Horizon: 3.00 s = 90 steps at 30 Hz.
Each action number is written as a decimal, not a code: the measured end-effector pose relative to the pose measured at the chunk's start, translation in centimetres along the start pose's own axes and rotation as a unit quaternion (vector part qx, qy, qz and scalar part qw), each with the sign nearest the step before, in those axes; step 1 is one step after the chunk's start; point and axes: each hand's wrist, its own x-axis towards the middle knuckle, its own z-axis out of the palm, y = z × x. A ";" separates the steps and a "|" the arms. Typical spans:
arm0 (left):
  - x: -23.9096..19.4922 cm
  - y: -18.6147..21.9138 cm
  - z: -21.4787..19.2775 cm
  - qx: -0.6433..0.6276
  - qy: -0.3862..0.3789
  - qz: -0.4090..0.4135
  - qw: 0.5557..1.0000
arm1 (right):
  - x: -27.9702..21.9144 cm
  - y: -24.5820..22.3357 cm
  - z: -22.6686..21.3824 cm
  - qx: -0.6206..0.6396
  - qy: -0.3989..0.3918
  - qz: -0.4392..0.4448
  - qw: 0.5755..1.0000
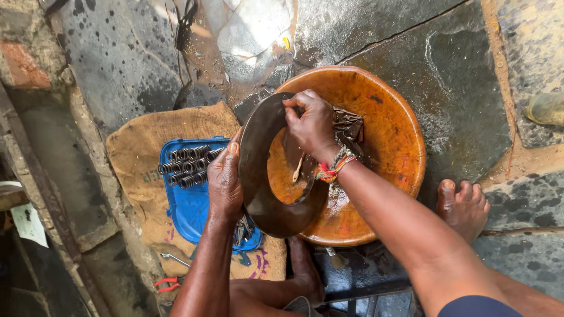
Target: The person scrubs a circular metal part with a brush and water in an orange basin. They rinse the part and continue scrubbing it with their hands. A blue tray with springs and other small metal parts is visible nearby.
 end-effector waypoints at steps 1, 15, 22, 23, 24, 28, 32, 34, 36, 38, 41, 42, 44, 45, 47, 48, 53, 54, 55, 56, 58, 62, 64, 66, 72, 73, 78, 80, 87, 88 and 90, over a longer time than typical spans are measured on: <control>0.2 0.3 0.3 0.033 -0.002 0.012 0.999 | -1.3 -0.8 -0.2 0.001 -0.027 -0.039 0.999; 1.3 0.5 0.5 -0.064 0.013 -0.032 0.997 | -4.3 -1.6 1.4 0.025 -0.035 -0.031 0.999; 1.9 0.6 0.7 -0.073 0.006 -0.018 0.997 | -5.7 0.1 1.1 0.040 -0.038 0.023 0.998; 2.0 0.7 0.6 -0.070 -0.001 -0.019 0.997 | -3.7 1.5 0.7 -0.009 -0.013 0.045 0.999; 1.5 0.7 0.6 -0.062 0.015 -0.022 0.998 | -2.8 2.2 0.4 -0.057 0.011 0.067 0.996; 1.1 0.6 1.2 -0.063 0.021 -0.032 0.997 | -5.1 1.9 0.8 0.017 -0.021 0.082 0.996; 1.3 1.1 1.2 -0.092 0.014 -0.038 0.995 | -3.4 3.0 0.3 -0.021 -0.011 0.116 0.993; 1.3 1.3 1.6 -0.083 0.004 -0.014 0.996 | -1.5 2.9 -0.2 -0.050 -0.003 0.109 0.993; 2.4 1.1 1.7 -0.088 -0.010 -0.007 0.996 | -2.2 0.7 -0.1 -0.052 -0.039 0.055 0.996; 1.5 0.5 1.1 -0.104 -0.002 -0.035 0.994 | -5.3 -2.7 0.3 -0.050 -0.045 -0.069 0.995; 2.0 1.2 1.7 -0.047 0.016 -0.030 0.998 | -7.8 -7.5 -0.2 0.015 -0.041 -0.100 0.994; 2.9 1.3 1.7 -0.045 -0.002 -0.014 0.999 | -6.4 -6.9 -0.1 0.014 -0.024 -0.067 0.997; 1.6 0.9 1.1 -0.040 -0.015 -0.015 0.999 | -5.8 -5.4 -0.1 0.018 -0.013 0.029 0.999; 1.3 0.8 1.1 -0.030 -0.003 -0.020 0.999 | -5.5 -5.0 0.2 0.007 -0.016 0.031 0.999; 1.8 1.0 1.4 -0.011 0.012 -0.018 1.000 | -4.2 -4.6 0.3 -0.019 -0.014 0.022 0.999; 2.5 1.2 1.7 -0.034 0.003 -0.008 0.999 | -3.7 -4.7 0.5 -0.022 0.003 0.001 1.000; 2.1 0.8 1.6 -0.073 -0.001 -0.015 0.997 | -6.9 -5.4 1.0 0.017 0.045 0.009 0.999; 1.9 0.7 1.6 -0.079 0.001 -0.021 0.997 | -6.6 -4.4 1.1 0.015 0.041 0.035 0.998; 1.9 0.6 1.5 -0.085 0.002 -0.025 0.996 | -5.2 -3.1 1.1 0.013 0.037 0.060 0.997; 1.8 0.6 1.5 -0.091 0.004 -0.028 0.995 | -4.7 -2.3 1.2 0.010 0.034 0.084 0.996; 2.1 0.7 1.7 -0.089 0.011 -0.025 0.996 | -4.3 -2.4 2.3 0.101 0.006 0.120 0.988; 2.0 0.7 1.5 -0.010 0.021 0.002 1.000 | -10.1 -5.8 1.9 0.036 -0.106 -0.091 0.990; 1.9 0.5 0.8 -0.022 0.011 -0.002 1.000 | -8.1 -3.3 1.9 -0.055 -0.099 -0.100 0.988; 1.5 0.0 1.0 -0.034 0.012 -0.017 0.999 | -5.8 -0.8 1.6 -0.098 -0.098 -0.072 0.988; 1.3 0.4 1.3 -0.011 0.012 0.016 1.000 | -9.3 -4.2 1.0 0.015 -0.141 -0.111 0.984; 1.4 -0.1 1.0 -0.027 0.007 0.009 1.000 | -7.6 -2.3 0.7 0.000 -0.131 -0.090 0.987; 1.2 -0.9 1.4 -0.036 0.014 0.018 0.999 | -4.9 -0.9 0.3 -0.033 -0.099 0.000 0.995; 1.6 -0.2 1.5 0.023 0.009 0.049 0.998 | -9.1 -5.2 0.5 0.053 -0.166 -0.113 0.978; 1.2 -0.2 0.6 -0.011 0.007 0.011 1.000 | -3.4 0.1 0.8 -0.028 -0.091 0.009 0.995; 1.1 0.1 0.4 0.026 0.004 0.016 1.000 | -3.1 0.2 0.7 -0.031 -0.087 -0.010 0.996; 0.9 0.5 -0.3 0.024 0.003 0.015 1.000 | -3.5 0.1 0.7 -0.030 -0.086 -0.041 0.995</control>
